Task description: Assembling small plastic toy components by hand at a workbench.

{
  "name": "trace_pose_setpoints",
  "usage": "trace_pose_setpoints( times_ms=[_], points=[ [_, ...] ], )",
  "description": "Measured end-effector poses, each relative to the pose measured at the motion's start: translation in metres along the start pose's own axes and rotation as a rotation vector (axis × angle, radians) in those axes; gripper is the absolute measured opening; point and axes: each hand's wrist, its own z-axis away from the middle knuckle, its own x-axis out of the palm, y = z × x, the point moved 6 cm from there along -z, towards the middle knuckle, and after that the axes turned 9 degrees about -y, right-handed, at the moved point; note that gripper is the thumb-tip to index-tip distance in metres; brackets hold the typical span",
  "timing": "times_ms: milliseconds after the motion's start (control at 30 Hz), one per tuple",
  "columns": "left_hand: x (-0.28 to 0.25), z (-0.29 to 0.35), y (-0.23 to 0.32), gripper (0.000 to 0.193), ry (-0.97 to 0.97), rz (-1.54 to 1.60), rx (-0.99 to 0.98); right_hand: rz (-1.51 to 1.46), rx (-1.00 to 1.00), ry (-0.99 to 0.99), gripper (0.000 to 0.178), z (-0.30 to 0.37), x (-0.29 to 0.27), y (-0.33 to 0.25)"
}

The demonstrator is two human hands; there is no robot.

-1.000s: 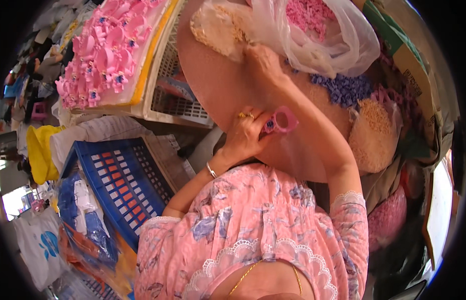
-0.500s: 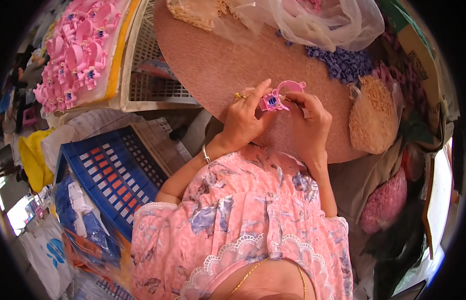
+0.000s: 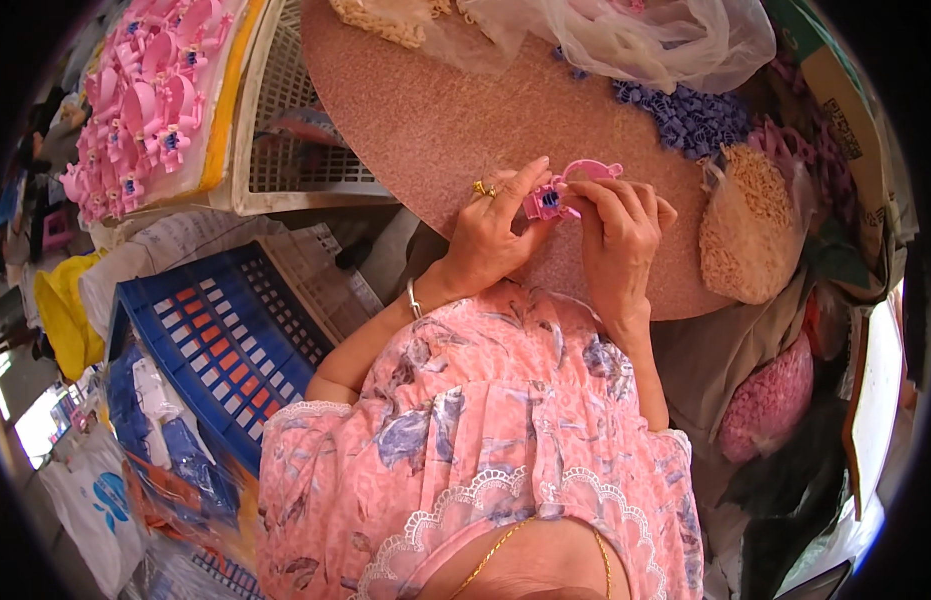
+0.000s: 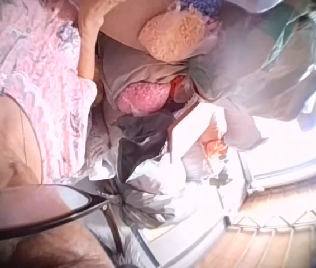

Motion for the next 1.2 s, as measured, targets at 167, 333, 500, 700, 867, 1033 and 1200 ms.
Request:
trace_pose_setpoints(
  times_ms=[167, 333, 500, 700, 867, 1033, 1200],
  points=[
    [0.002, 0.001, -0.001, 0.063, -0.030, 0.005, 0.012, 0.004, 0.003, 0.009, 0.011, 0.000, 0.003, -0.002],
    [-0.001, 0.001, 0.001, 0.062, -0.009, 0.022, 0.032, 0.049, 0.032, -0.037, 0.013, -0.001, 0.002, -0.005],
    [-0.004, 0.001, 0.000, 0.061, 0.024, 0.035, 0.037, 0.022, 0.009, 0.039, 0.018, -0.003, -0.009, -0.007],
    [-0.004, 0.003, 0.001, 0.057, 0.035, 0.053, 0.037, 0.016, -0.135, -0.109, 0.017, -0.010, -0.005, -0.011],
    [-0.003, 0.008, -0.002, 0.058, -0.021, 0.049, 0.073, 0.115, -0.139, -0.233, 0.012, -0.016, 0.003, -0.016],
    [-0.005, 0.009, -0.005, 0.058, 0.063, 0.014, -0.037, 0.101, -0.027, -0.278, 0.019, -0.019, 0.017, -0.012],
    [-0.004, 0.010, -0.015, 0.061, 0.094, 0.045, -0.136, -0.058, 0.164, 0.106, 0.031, -0.011, -0.026, 0.015]
  ],
)
